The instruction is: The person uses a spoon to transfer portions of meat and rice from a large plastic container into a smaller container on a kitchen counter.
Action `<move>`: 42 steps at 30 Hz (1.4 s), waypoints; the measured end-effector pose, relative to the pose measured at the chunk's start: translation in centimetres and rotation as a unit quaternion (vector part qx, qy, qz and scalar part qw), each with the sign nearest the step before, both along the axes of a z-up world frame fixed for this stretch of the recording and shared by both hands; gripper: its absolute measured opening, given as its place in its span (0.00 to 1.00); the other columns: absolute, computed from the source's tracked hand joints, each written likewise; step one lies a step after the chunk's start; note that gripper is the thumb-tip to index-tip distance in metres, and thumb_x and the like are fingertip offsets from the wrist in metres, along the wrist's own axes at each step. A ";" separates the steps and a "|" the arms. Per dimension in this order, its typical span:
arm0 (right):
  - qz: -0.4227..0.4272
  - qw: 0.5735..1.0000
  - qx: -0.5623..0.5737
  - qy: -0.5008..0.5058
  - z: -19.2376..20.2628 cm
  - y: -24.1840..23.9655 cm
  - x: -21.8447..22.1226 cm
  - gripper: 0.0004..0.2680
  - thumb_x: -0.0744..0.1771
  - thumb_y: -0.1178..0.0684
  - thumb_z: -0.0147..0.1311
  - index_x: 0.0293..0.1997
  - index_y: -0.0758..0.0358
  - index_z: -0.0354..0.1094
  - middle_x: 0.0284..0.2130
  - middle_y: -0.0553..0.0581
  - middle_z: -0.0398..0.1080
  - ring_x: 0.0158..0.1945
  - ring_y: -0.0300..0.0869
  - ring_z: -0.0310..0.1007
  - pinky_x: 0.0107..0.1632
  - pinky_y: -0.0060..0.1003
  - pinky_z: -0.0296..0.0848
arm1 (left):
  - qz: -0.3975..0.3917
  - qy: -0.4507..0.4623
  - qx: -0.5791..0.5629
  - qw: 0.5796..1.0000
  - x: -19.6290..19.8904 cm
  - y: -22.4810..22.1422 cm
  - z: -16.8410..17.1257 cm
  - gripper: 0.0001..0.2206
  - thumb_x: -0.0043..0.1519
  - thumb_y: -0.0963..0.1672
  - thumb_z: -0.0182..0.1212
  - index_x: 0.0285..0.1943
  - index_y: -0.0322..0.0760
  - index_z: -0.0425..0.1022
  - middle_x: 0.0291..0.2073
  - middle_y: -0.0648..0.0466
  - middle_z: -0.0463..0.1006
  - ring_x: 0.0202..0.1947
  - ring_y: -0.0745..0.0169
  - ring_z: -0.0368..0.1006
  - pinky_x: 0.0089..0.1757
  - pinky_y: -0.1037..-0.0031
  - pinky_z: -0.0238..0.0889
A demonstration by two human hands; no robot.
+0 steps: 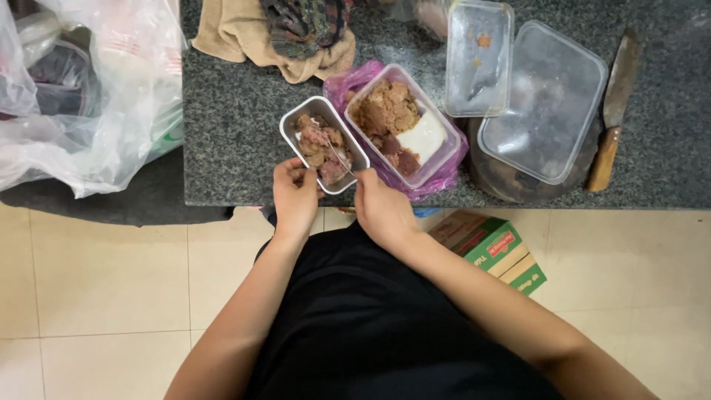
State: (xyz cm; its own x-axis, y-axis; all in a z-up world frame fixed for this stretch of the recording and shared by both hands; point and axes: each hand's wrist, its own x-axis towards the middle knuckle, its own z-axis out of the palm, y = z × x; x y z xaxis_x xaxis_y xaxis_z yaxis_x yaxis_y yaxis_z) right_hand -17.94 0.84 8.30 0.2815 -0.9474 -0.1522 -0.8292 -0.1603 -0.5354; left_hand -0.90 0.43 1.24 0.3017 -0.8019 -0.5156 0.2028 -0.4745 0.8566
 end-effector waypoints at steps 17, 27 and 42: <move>0.025 0.992 -0.118 -0.031 -5.1 1.4 -2.9 0.09 0.68 0.56 0.54 0.50 0.66 0.60 0.26 0.67 0.73 0.28 0.60 0.75 0.30 0.55 0.70 | -0.011 0.051 0.019 0.998 0.7 -0.5 0.6 0.16 0.64 0.38 0.56 0.59 0.29 0.59 0.39 0.48 0.74 0.32 0.63 0.76 0.31 0.75 0.76; -0.019 0.997 -0.078 -0.005 -5.4 1.5 -2.9 0.10 0.66 0.56 0.58 0.49 0.64 0.62 0.25 0.62 0.73 0.26 0.57 0.75 0.28 0.51 0.71 | -0.272 -0.322 -0.331 0.845 5.9 -13.0 8.7 0.11 0.59 0.38 0.58 0.45 0.43 0.83 0.46 0.50 0.76 0.53 0.46 0.69 0.55 0.57 0.58; -0.116 0.991 -0.036 0.050 -3.8 3.9 -0.3 0.10 0.66 0.55 0.59 0.49 0.62 0.63 0.25 0.61 0.75 0.26 0.56 0.77 0.28 0.50 0.73 | -0.588 -0.340 -0.275 0.681 1.7 -21.2 1.5 0.19 0.55 0.45 0.66 0.58 0.50 0.81 0.54 0.48 0.71 0.62 0.47 0.63 0.59 0.58 0.54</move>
State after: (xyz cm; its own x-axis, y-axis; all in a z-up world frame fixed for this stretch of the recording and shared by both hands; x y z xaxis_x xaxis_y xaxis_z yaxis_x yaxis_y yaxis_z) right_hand -18.23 4.77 4.48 0.0416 -0.9943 -0.0983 -0.8968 0.0063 -0.4423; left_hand 0.85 -20.79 2.78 -0.6962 -0.7105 -0.1025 -0.5727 0.4637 0.6760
